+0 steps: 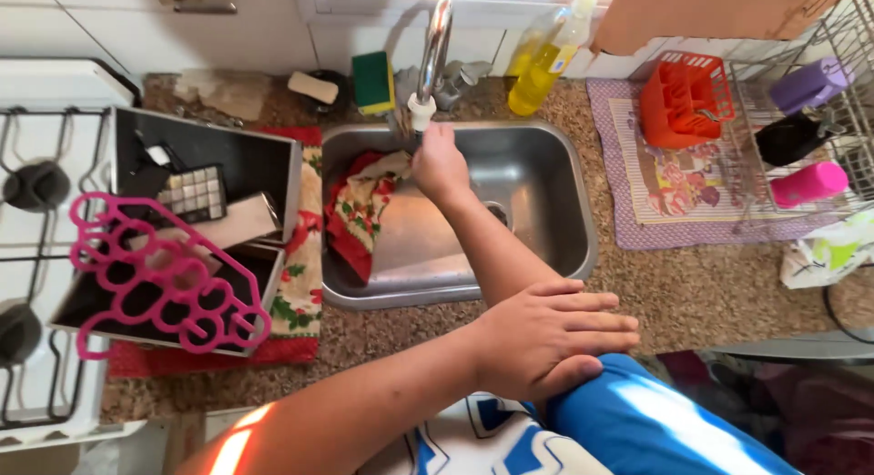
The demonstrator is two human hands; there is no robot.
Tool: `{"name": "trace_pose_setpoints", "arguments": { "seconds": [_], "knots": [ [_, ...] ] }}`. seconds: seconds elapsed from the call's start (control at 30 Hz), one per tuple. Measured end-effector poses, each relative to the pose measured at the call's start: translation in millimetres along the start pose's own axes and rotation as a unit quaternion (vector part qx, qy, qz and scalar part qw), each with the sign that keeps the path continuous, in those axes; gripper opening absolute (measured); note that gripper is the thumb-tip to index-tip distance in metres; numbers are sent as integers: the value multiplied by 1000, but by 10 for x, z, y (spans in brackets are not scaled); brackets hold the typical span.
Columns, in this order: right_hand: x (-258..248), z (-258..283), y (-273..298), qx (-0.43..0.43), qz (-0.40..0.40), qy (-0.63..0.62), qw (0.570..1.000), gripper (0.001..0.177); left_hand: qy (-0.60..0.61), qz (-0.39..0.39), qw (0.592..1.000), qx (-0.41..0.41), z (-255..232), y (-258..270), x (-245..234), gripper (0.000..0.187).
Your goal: Wetting a cloth in a sink, clearing items from a dresser, and wiping the surface clean.
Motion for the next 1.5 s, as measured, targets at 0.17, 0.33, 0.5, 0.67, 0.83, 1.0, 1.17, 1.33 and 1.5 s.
{"name": "trace_pose_setpoints", "arguments": {
  "seconds": [0.17, 0.33, 0.5, 0.67, 0.83, 1.0, 1.17, 1.33, 1.5],
  "knots": [
    [241, -619, -167, 24, 11, 131, 991, 26, -90, -1, 992, -92, 500, 125, -197, 77],
    [229, -603, -161, 44, 39, 119, 991, 23, -130, 38, 973, -186, 1165, 455, -195, 80],
    [183, -348, -62, 14, 37, 116, 992, 25, -8, -66, 972, -227, 1238, 612, -335, 56],
    [308, -468, -57, 58, 87, 91, 990, 26, -9, -169, 970, -174, 771, 491, -568, 36],
    [380, -432, -9, 74, 101, 88, 988, 29, -55, -182, 973, -131, 490, 370, -613, 24],
    [452, -385, 48, 121, 150, 64, 979, 28, -89, -184, 967, -152, 510, 353, -570, 15],
    [441, -305, 98, 122, 165, 59, 977, 31, -78, -209, 961, -165, 621, 447, -539, 6],
    [312, -224, 211, 121, 194, 49, 972, 32, 31, -279, 937, -208, 646, 846, -883, 7],
    [55, -20, 564, 86, 220, 0, 972, 34, 30, -396, 828, -395, 742, 2142, -1058, 6]
  ]
}}
Point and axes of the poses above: each hand's wrist, its own y-axis away from the middle knuckle, its own x-axis out of the palm, z = x × y, the point moved 10 cm from there along -y, towards the middle knuckle
